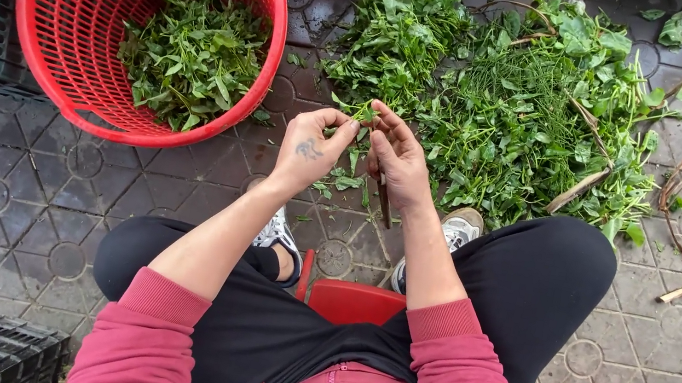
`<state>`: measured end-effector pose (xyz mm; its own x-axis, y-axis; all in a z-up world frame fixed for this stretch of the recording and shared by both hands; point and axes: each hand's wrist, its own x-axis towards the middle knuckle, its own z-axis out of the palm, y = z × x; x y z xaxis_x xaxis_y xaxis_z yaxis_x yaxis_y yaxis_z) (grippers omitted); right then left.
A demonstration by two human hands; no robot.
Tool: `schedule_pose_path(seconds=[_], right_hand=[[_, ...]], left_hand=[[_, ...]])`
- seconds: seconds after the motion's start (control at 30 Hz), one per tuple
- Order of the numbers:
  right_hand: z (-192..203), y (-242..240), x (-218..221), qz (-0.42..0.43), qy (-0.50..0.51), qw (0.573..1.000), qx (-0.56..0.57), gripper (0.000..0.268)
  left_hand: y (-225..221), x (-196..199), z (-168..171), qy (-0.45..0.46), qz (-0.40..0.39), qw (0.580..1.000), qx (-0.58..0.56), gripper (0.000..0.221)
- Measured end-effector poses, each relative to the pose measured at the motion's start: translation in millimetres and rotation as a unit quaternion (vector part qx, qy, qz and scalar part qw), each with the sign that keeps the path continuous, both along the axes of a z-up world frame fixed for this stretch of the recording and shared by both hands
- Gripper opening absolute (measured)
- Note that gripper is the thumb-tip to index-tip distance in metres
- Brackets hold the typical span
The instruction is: Sorting and trimming leafy green vegetables by hand and with a small knife, placing the cleaned greens into a red basket.
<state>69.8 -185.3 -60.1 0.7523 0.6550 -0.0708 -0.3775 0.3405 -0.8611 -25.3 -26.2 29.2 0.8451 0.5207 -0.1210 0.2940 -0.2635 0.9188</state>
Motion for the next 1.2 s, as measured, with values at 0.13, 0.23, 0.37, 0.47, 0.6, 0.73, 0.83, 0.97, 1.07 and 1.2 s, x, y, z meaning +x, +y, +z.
schedule_pose_path(seconds=[0.13, 0.23, 0.37, 0.47, 0.6, 0.73, 0.83, 0.97, 1.07, 1.2], right_hand=[[6, 1, -3, -0.04, -0.02, 0.999, -0.026, 0.04], [13, 7, -13, -0.126, 0.002, 0.99, -0.064, 0.025], [27, 0, 8, -0.175, 0.126, 0.974, -0.075, 0.027], [-17, -26, 47, -0.189, 0.215, 0.958, -0.022, 0.042], [-76, -47, 49, -0.289, 0.295, 0.896, -0.162, 0.045], [-93, -24, 22, -0.172, 0.22, 0.85, -0.447, 0.04], [-94, 9, 7, 0.013, 0.076, 0.829, -0.555, 0.037], [-178, 25, 13, 0.146, -0.026, 0.797, -0.585, 0.048], [-229, 34, 24, 0.219, -0.148, 0.737, -0.622, 0.058], [-268, 28, 34, 0.237, -0.185, 0.709, -0.638, 0.049]], left_hand=[[-3, 1, -2, 0.0, -0.002, 1.0, -0.013, 0.019], [-7, -3, -1, 0.004, -0.015, 0.999, -0.046, 0.019], [-3, -12, 29, -0.003, -0.02, 0.998, -0.066, 0.018], [48, -22, 70, 0.023, -0.079, 0.996, 0.029, 0.022], [156, -50, 42, 0.074, -0.067, 0.911, 0.399, 0.028], [199, -69, 54, 0.197, 0.035, 0.897, 0.394, 0.042], [241, -89, 17, 0.172, 0.052, 0.868, 0.463, 0.038], [236, -93, 34, 0.19, 0.048, 0.882, 0.427, 0.039], [221, -90, 58, 0.251, 0.044, 0.887, 0.385, 0.042], [191, -72, 79, 0.197, 0.005, 0.906, 0.374, 0.042]])
